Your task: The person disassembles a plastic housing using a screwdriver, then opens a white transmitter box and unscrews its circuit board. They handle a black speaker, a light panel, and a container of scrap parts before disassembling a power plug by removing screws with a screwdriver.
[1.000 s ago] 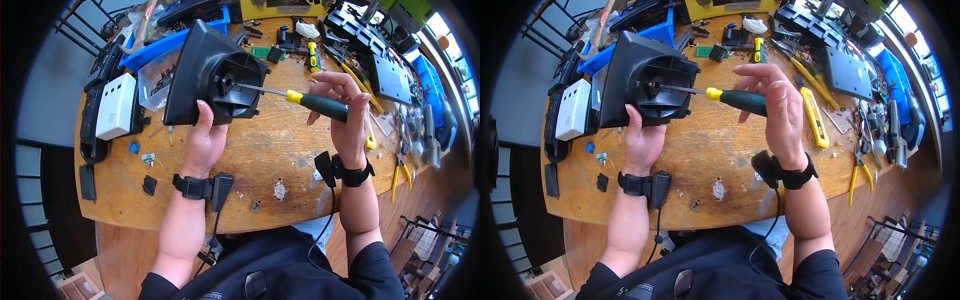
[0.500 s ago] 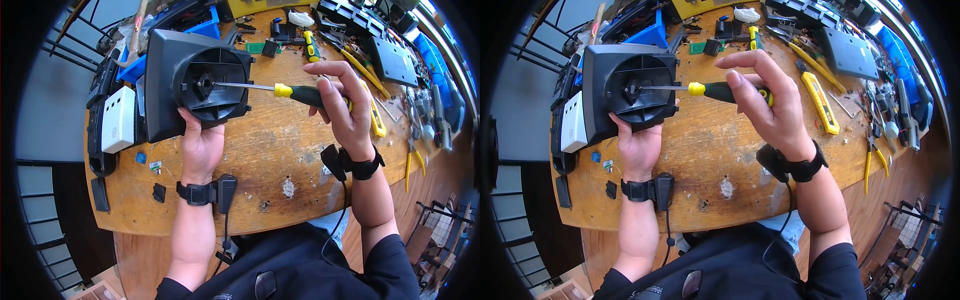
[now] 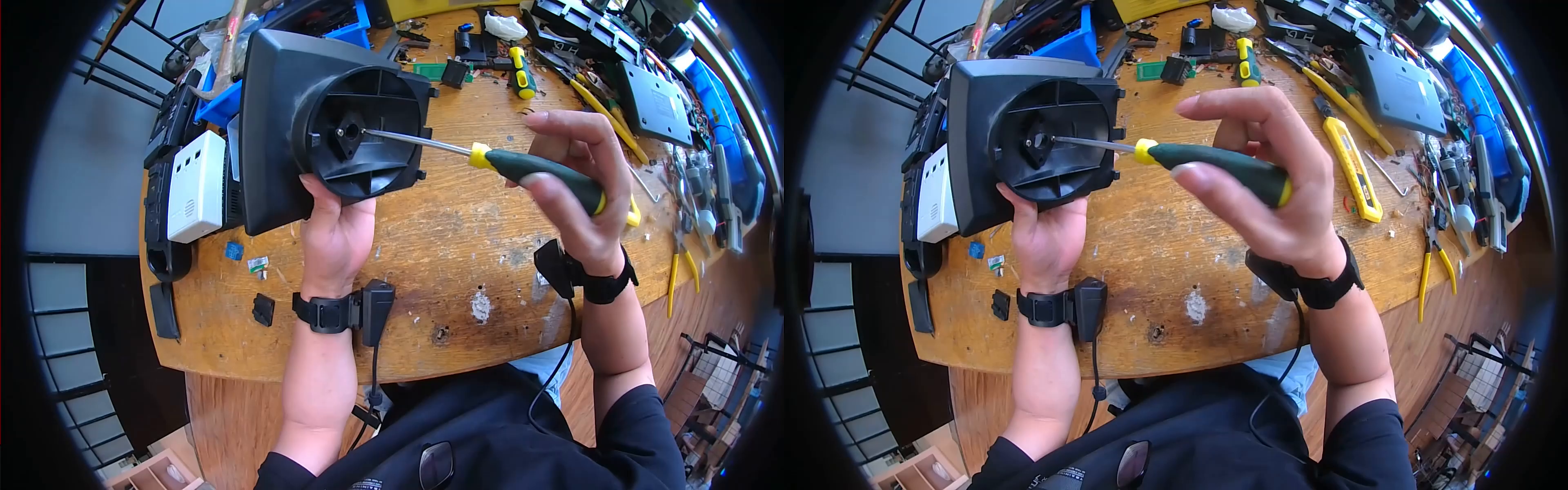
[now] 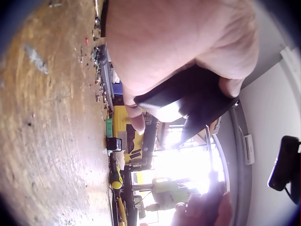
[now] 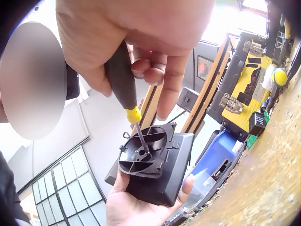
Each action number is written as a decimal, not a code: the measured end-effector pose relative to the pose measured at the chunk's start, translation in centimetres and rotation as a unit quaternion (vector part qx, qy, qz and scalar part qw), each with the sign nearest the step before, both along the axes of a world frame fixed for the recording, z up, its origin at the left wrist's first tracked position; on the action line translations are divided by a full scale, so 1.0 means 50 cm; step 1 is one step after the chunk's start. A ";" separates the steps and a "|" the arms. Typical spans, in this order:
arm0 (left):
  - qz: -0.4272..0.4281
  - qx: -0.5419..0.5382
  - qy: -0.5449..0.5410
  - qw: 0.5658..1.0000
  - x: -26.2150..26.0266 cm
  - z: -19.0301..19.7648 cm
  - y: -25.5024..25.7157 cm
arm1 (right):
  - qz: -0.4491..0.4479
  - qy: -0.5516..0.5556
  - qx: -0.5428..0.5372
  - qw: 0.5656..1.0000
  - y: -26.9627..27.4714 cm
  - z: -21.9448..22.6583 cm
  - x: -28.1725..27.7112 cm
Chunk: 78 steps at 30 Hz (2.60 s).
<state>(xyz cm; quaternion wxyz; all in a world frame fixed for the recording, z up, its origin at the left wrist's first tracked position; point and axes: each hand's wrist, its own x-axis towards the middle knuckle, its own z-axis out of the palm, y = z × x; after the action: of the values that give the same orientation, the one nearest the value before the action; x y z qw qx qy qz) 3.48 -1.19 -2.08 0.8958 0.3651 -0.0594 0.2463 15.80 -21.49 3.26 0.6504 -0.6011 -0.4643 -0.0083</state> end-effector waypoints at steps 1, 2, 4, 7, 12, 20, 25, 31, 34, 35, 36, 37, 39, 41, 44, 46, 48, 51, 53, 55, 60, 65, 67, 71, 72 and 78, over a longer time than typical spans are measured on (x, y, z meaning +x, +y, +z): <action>-0.010 0.018 0.001 1.000 -0.004 -0.002 0.000 | -0.001 0.001 -0.001 1.000 -0.006 0.000 0.003; -0.020 0.035 0.001 0.999 -0.006 -0.004 0.000 | 0.026 0.049 0.019 0.998 -0.013 0.001 0.006; -0.011 0.042 0.006 0.999 -0.005 -0.005 -0.004 | 0.051 0.098 0.039 0.993 -0.019 0.008 0.004; 0.005 0.054 0.008 0.999 -0.003 0.002 -0.006 | -0.024 0.088 -0.047 0.995 -0.012 0.019 -0.011; 0.027 0.059 0.003 0.998 -0.004 0.002 0.000 | -0.027 0.057 -0.025 0.998 -0.001 0.008 -0.009; 0.021 0.050 -0.006 0.999 -0.007 0.004 0.007 | -0.005 0.010 0.005 1.000 0.006 -0.001 -0.009; 0.031 0.061 -0.001 0.998 -0.006 0.006 0.011 | 0.006 0.007 -0.025 1.000 0.008 0.001 -0.015; -0.002 0.035 -0.023 0.999 -0.016 -0.005 0.018 | 0.001 0.019 0.012 1.000 -0.002 -0.002 -0.008; 0.001 0.035 -0.019 0.999 -0.013 -0.011 0.015 | 0.052 0.044 0.044 0.997 -0.013 -0.012 0.015; 0.015 0.038 -0.017 0.999 -0.011 -0.011 0.014 | 0.050 0.044 0.045 0.997 -0.016 -0.008 0.011; 0.013 0.039 -0.016 0.999 -0.010 -0.008 0.012 | 0.015 0.055 -0.003 0.998 -0.019 0.000 0.003; 0.016 0.049 -0.007 0.999 -0.009 -0.004 0.010 | -0.020 0.065 -0.051 0.996 -0.019 0.005 -0.002; 0.021 0.060 0.002 0.998 -0.007 -0.004 0.010 | -0.058 0.078 -0.040 0.994 0.000 0.002 -0.009; 0.033 0.023 0.009 0.999 -0.005 -0.012 0.014 | -0.094 0.056 -0.026 0.994 0.008 -0.008 -0.002; 0.048 0.055 0.025 0.997 -0.003 -0.005 0.011 | -0.095 -0.005 -0.069 0.993 0.002 0.004 -0.003; 0.046 0.051 0.029 0.997 -0.003 -0.006 0.011 | -0.074 -0.030 -0.027 0.996 0.007 -0.001 0.006; 0.045 0.048 0.033 0.997 -0.004 -0.005 0.011 | -0.053 -0.054 0.016 0.997 0.010 -0.002 0.007; 0.041 0.047 0.037 0.997 -0.003 -0.002 0.007 | -0.031 -0.031 0.028 0.999 0.002 0.000 0.006; 0.034 0.050 0.033 0.998 -0.005 -0.005 0.008 | 0.086 0.101 0.059 0.989 -0.012 -0.004 0.013; 0.035 0.043 0.035 0.998 -0.004 -0.006 0.009 | 0.034 0.091 0.009 0.995 -0.017 0.001 0.008; 0.032 0.021 0.030 0.999 -0.004 -0.007 0.011 | -0.070 0.053 -0.046 0.995 -0.005 0.007 -0.001; 0.007 0.022 0.029 0.999 -0.004 -0.004 0.007 | -0.008 0.030 0.054 0.998 0.013 -0.007 0.007; 0.005 0.025 0.026 0.999 -0.003 -0.003 0.007 | 0.034 0.079 0.050 0.995 0.001 -0.012 0.014; 0.039 0.056 0.067 0.995 -0.003 -0.003 0.003 | 0.028 0.141 -0.033 0.989 -0.016 0.005 0.007; 0.039 0.057 0.066 0.995 -0.003 -0.003 0.003 | 0.007 0.154 -0.058 0.986 -0.014 0.008 0.005; 0.032 0.052 0.052 0.997 -0.002 -0.001 0.005 | -0.003 0.106 0.023 0.994 0.006 -0.006 0.008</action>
<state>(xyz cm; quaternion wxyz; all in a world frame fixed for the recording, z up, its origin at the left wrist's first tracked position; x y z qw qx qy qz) 3.36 -0.96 -2.15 0.8693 0.4250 -0.0135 0.2521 16.19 -21.21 2.95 0.7096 -0.5849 -0.3906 0.0425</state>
